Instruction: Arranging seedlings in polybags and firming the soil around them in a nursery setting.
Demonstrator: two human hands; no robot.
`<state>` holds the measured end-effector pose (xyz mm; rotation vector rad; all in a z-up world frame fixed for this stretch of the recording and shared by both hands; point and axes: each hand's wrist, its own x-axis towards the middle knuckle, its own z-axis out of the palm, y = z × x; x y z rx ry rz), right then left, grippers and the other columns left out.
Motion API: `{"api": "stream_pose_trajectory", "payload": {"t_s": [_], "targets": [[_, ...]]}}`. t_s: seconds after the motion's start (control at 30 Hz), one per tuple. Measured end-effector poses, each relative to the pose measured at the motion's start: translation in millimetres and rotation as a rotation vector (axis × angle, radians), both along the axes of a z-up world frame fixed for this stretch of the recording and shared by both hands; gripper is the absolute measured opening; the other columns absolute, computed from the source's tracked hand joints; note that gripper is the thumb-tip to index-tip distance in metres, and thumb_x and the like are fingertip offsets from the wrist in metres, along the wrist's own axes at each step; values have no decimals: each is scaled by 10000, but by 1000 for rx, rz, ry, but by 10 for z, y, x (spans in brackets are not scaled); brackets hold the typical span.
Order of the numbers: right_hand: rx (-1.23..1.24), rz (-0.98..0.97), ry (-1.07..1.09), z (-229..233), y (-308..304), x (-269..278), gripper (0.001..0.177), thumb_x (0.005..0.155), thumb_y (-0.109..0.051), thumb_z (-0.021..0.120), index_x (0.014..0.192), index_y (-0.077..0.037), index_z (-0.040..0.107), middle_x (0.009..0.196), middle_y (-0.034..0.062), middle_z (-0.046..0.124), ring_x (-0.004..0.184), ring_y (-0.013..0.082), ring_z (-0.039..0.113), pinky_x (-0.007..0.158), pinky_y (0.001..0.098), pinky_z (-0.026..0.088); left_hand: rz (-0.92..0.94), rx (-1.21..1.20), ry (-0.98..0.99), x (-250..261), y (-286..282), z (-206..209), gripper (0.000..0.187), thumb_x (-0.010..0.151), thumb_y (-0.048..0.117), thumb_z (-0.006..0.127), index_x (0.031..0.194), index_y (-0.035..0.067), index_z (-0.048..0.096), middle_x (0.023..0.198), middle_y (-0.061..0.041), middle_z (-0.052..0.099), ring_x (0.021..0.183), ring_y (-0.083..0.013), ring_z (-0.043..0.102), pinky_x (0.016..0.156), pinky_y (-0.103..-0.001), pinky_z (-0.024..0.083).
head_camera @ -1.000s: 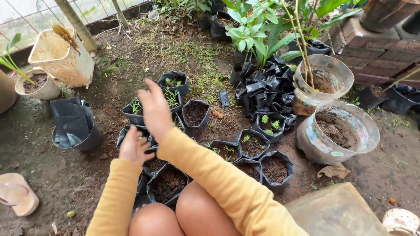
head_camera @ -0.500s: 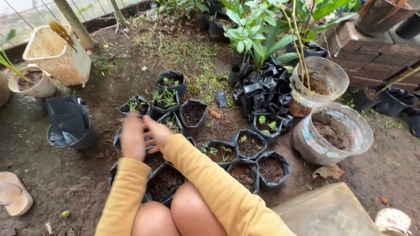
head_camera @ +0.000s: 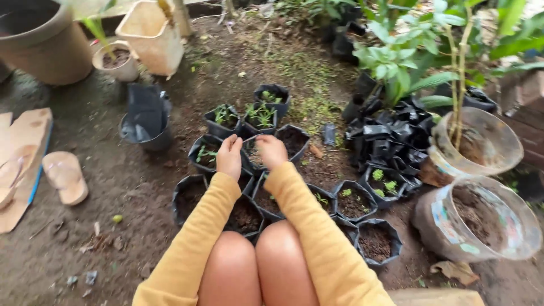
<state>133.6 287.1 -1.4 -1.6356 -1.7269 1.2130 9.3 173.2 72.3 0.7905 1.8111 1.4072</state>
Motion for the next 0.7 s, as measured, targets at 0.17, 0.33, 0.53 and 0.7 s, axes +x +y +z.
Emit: {"api": "stream_pose_trajectory", "payload": {"t_s": [0.17, 0.33, 0.53, 0.7], "targets": [[-537, -194, 894, 1327, -841, 175, 358, 985, -378, 608, 1317, -252, 644, 1345, 122, 647, 1092, 361, 713, 937, 643, 554, -154, 93, 279, 341, -363, 534, 578, 997, 444, 569, 1473, 119, 531, 1544, -223, 461, 1478, -348, 383, 1270, -441, 289], [-512, -264, 1232, 1597, -716, 651, 435, 956, -431, 602, 1305, -180, 667, 1331, 108, 675, 1270, 299, 606, 1024, 509, 447, -302, -584, 529, 109, -383, 438, 917, 901, 893, 265, 1601, 300, 276, 1700, -174, 154, 1584, -384, 39, 1204, -628, 209], [-579, -195, 954, 1578, -607, 1401, 402, 910, -360, 600, 1275, -218, 691, 1249, 47, 734, 1218, 267, 668, 995, 483, 447, -147, -507, 672, -312, -711, 679, 679, 934, 723, 512, 1500, 357, 431, 1705, -89, 135, 1572, -379, 39, 1221, -589, 158], [-333, -202, 955, 1943, -663, 1972, 330, 915, -327, 604, 1204, -216, 721, 1206, 36, 750, 1142, 234, 714, 924, 399, 525, -357, -588, 748, -530, -915, 864, 568, 973, 601, 529, 1443, 283, 513, 1681, -95, 214, 1582, -324, 111, 1214, -523, 244]]}}
